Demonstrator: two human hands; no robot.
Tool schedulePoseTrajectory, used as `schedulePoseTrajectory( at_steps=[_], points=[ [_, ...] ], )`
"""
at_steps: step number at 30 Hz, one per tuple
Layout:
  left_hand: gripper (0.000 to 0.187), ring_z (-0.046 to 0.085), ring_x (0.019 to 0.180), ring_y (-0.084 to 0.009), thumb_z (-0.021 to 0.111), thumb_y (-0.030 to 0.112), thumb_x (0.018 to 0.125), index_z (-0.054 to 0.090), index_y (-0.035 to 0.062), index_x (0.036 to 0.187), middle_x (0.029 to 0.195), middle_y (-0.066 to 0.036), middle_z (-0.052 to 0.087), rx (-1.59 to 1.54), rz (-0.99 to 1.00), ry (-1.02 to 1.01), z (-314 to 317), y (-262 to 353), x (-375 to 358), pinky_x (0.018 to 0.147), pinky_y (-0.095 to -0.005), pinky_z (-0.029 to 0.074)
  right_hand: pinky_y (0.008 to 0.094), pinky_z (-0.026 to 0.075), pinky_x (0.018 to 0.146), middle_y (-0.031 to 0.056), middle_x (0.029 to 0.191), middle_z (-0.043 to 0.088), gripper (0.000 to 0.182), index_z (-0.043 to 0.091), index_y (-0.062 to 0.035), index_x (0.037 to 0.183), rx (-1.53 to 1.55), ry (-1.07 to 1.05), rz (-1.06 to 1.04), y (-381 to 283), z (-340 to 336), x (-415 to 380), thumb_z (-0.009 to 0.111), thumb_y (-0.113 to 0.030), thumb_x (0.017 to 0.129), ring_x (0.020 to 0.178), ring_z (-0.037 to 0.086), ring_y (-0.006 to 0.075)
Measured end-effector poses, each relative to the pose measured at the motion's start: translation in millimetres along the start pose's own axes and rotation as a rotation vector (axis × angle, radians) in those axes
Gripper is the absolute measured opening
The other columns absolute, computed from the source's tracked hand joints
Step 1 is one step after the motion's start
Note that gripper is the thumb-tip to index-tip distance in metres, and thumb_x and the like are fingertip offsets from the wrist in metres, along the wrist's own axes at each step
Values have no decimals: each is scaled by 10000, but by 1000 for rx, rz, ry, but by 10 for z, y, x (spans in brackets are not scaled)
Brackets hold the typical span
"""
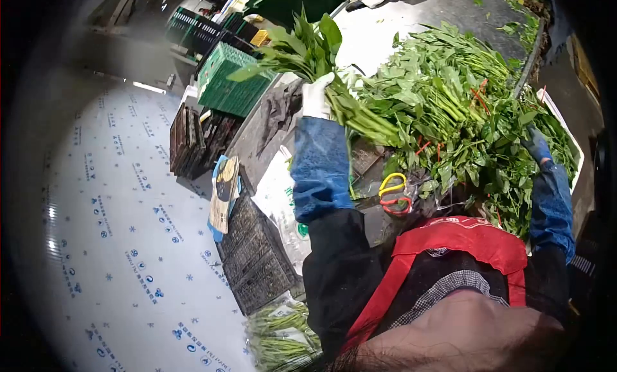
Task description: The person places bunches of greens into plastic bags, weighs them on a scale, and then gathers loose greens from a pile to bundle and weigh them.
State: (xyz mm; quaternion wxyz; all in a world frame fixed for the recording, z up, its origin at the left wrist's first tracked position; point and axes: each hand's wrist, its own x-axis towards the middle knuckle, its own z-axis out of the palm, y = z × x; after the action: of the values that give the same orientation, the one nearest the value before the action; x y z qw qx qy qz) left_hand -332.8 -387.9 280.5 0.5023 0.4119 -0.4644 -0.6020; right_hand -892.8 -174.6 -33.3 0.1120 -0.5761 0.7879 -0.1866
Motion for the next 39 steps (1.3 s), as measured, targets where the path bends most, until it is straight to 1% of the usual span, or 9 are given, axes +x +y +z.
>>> schedulePoseTrajectory(
  at_steps=[5,8,14,16,20,23,25,28,39],
  points=[
    [446,602,813,-245,669,110,640,485,-34,1020,911,-142,618,1080,386,308,-1145,12,476,714,-334,482,335,401,894,172,1113,562,544,514,-47,1163,-4,-298,209,-344,-217,-337,661,-330,723,1040,530,294],
    [738,581,920,-336,682,348,626,365,24,1207,984,-211,594,1502,-61,424,-1208,-129,435,817,-377,452,342,416,872,177,1092,567,522,534,-61,1137,113,-237,121,-344,-7,-393,651,-354,721,1014,541,306],
    [1314,434,1169,-280,807,414,463,-68,36,1369,1292,-162,418,1610,-210,264,-1755,-1191,562,1017,-473,257,349,412,879,170,1144,532,549,475,-97,1211,-43,-72,-67,-911,-89,-347,663,-249,718,1056,504,316],
    [1302,409,1193,-262,811,426,455,-28,57,1379,1317,-137,398,1662,-257,227,-1706,-1149,512,1019,-540,186,347,400,897,156,1182,516,526,469,-100,1221,61,-89,-67,-1199,-246,-274,645,-239,745,1084,489,304],
    [942,443,1139,-265,776,371,539,321,150,1334,1222,-132,482,1689,357,433,-1800,-1077,253,971,-513,261,340,412,879,144,1130,551,416,516,-96,1177,225,-73,-104,-1884,-365,-51,609,-232,795,1029,529,287],
    [350,581,816,-276,729,338,578,679,84,814,845,-117,630,1406,682,319,-1850,-907,24,727,-364,446,328,425,848,127,1067,585,349,561,-105,1128,317,48,-259,-2237,-197,194,606,-228,805,960,562,266],
    [301,584,789,-271,677,393,617,686,109,714,787,-101,630,1638,240,292,-1672,-967,-184,668,-394,447,339,430,838,120,1006,612,340,576,-106,1107,305,76,-282,-2316,-5,484,602,-253,801,955,567,263],
    [394,536,700,-270,631,519,625,640,126,608,682,-80,552,2040,313,155,-1495,-1373,-435,599,-413,400,369,443,801,152,992,608,414,555,-101,1121,103,79,-250,-2389,242,818,573,-355,795,925,570,310],
    [264,570,631,-286,627,343,737,553,93,773,668,-106,584,1252,285,376,-1640,-1612,-507,593,-396,448,391,437,798,187,972,602,331,568,-53,1052,31,-42,-305,-2243,500,1230,526,-286,821,928,561,337]
  ],
)
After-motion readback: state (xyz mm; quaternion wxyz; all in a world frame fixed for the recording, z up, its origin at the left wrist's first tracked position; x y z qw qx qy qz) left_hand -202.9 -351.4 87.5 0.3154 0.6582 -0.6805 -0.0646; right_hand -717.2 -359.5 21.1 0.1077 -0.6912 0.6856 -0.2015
